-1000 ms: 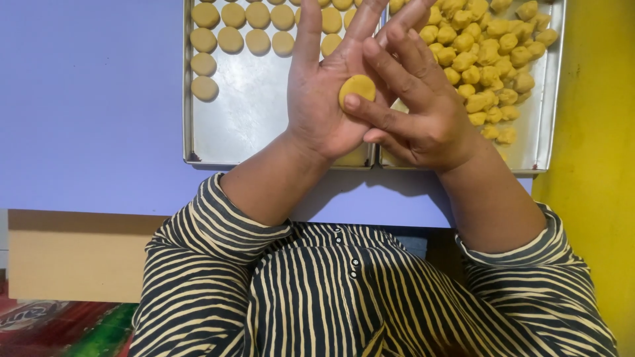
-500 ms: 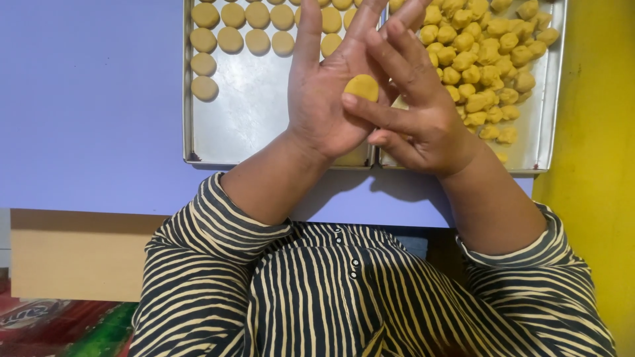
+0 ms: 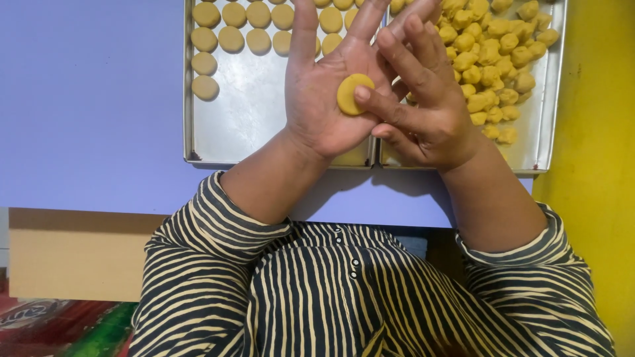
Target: Manually shaping small portions of dough into balls, flattening them into discs, and arranging them on a baking tray.
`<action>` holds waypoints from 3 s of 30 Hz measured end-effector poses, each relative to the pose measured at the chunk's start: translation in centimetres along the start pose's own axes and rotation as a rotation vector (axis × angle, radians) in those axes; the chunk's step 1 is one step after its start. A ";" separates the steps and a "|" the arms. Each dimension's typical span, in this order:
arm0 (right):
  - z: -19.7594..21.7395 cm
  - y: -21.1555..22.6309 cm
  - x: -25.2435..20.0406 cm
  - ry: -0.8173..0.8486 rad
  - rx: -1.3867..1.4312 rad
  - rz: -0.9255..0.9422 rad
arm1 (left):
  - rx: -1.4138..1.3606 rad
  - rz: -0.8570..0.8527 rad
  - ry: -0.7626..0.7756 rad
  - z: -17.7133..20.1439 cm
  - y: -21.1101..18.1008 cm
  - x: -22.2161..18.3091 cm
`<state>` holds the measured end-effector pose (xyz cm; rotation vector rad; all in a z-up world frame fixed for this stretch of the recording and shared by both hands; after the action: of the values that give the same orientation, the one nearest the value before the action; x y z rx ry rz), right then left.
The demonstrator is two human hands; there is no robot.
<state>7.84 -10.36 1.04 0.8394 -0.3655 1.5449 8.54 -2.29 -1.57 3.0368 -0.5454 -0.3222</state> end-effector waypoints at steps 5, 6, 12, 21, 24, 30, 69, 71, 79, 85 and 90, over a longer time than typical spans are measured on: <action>0.6 -0.3 -0.6 -0.071 0.137 -0.057 | 0.130 0.015 -0.055 -1.9 0.6 -0.8; 0.5 -0.3 -0.4 -0.071 0.137 -0.057 | 0.130 0.015 -0.055 -2.0 0.5 -0.7; -0.4 0.3 0.1 0.048 -0.010 -0.061 | 0.270 -0.016 0.316 0.0 0.1 0.5; -0.4 0.1 0.1 0.003 0.001 -0.076 | 0.159 -0.029 0.085 -1.3 0.2 -0.1; 0.1 0.0 0.1 -0.053 0.068 -0.155 | 0.018 -0.002 0.145 -1.2 0.2 -0.3; 1.1 0.5 1.2 -0.104 0.028 -0.203 | 0.106 -0.030 0.190 -1.2 0.2 -0.2; 1.4 -2.2 -0.3 -0.268 0.441 -0.488 | 2.387 -1.117 -0.858 1.0 -14.2 -17.7; 1.3 -2.2 -0.3 -0.264 0.441 -0.474 | 2.427 -0.964 -0.992 3.3 -15.9 -18.3; 1.2 -1.8 0.0 -0.228 0.385 -0.443 | 2.432 -0.794 -1.015 6.0 -16.6 -18.3; 1.3 -1.8 0.0 -0.223 0.356 -0.416 | 2.430 -0.707 -1.027 7.3 -17.3 -17.8; 1.3 -1.8 0.0 -0.226 0.353 -0.397 | 2.427 -0.676 -1.067 7.3 -17.2 -18.0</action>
<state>9.90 -10.95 1.48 1.2849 -0.0758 1.1598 -3.68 20.06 -6.45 -0.4435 -0.2116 0.5044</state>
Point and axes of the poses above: each hand's wrist, its own x-axis towards the middle knuckle, its own z-axis out of the back of the hand, y = z × x, the point moved 9 cm from there along x, towards the middle knuckle, and after that the axes turned 7 degrees about z, right-handed, at the moved point
